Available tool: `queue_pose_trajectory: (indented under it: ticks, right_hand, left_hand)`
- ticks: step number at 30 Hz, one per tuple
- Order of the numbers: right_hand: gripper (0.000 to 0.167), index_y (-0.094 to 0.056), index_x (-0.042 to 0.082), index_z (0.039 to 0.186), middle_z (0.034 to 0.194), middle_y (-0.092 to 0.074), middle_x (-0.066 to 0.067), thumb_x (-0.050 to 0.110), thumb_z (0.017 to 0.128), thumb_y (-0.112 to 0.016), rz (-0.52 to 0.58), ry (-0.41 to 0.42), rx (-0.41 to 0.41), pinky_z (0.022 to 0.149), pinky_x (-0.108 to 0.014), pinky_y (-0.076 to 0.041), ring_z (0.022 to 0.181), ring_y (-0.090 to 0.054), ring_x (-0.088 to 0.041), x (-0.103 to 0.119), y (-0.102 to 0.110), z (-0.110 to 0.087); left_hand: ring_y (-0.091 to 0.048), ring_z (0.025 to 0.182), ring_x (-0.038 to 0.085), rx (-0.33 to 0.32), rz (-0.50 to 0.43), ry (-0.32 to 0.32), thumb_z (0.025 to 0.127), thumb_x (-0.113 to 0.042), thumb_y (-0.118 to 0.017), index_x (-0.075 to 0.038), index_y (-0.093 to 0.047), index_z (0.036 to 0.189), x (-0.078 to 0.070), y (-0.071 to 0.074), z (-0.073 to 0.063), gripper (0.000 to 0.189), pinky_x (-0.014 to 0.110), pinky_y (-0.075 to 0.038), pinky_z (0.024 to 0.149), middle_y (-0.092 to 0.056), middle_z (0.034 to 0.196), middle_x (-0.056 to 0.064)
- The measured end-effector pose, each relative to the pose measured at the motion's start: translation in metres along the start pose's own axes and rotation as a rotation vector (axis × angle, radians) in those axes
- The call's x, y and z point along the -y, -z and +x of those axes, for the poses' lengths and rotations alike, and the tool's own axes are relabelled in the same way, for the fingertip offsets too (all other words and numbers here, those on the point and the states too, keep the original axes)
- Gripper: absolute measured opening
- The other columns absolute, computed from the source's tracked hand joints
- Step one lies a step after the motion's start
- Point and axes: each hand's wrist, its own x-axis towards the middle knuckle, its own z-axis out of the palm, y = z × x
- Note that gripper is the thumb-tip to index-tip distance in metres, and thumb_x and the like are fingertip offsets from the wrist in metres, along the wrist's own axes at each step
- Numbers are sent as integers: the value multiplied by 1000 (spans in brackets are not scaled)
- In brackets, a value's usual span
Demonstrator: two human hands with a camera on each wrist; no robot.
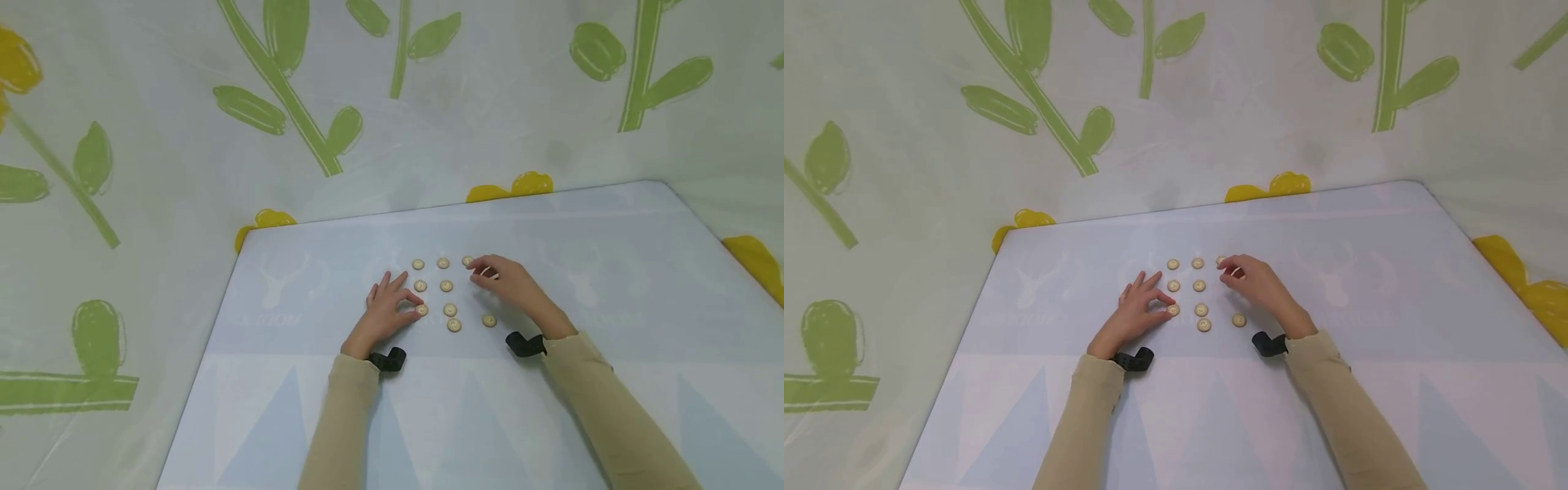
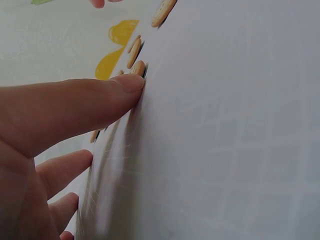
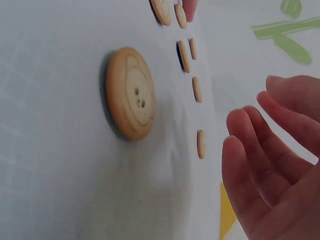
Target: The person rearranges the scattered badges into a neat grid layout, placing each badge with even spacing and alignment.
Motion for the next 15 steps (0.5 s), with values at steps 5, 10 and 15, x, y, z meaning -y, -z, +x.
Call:
queue_pose_trajectory:
  ticks: [5, 10, 15]
  right_hand:
    - [25, -60, 12, 108, 98, -60, 0, 24, 87, -58, -8, 68, 37, 75, -35, -45, 87, -54, -18, 5, -7, -3]
    - [23, -61, 11, 105, 93, -60, 1, 23, 86, -59, -22, 105, 50, 75, -35, -45, 84, -54, -16, 8, -10, -6]
    - [21, -62, 13, 105, 89, -59, 4, 23, 86, -59, -69, 131, 100, 73, -32, -45, 81, -53, -14, 6, -11, -9]
  left_hand:
    - [1, 135, 26, 3, 11, 10, 78, -32, -67, -26, -63, 92, 0, 1, 1, 16, 48, 2, 103, -21, 146, 1]
    - [1, 135, 26, 2, 15, 9, 78, -33, -67, -26, -63, 92, -1, 0, 1, 16, 48, 1, 103, -22, 146, 1]
    - [1, 135, 25, -1, 7, 14, 78, -33, -67, -26, -63, 91, -2, -1, 1, 16, 48, 2, 103, -23, 146, 1]
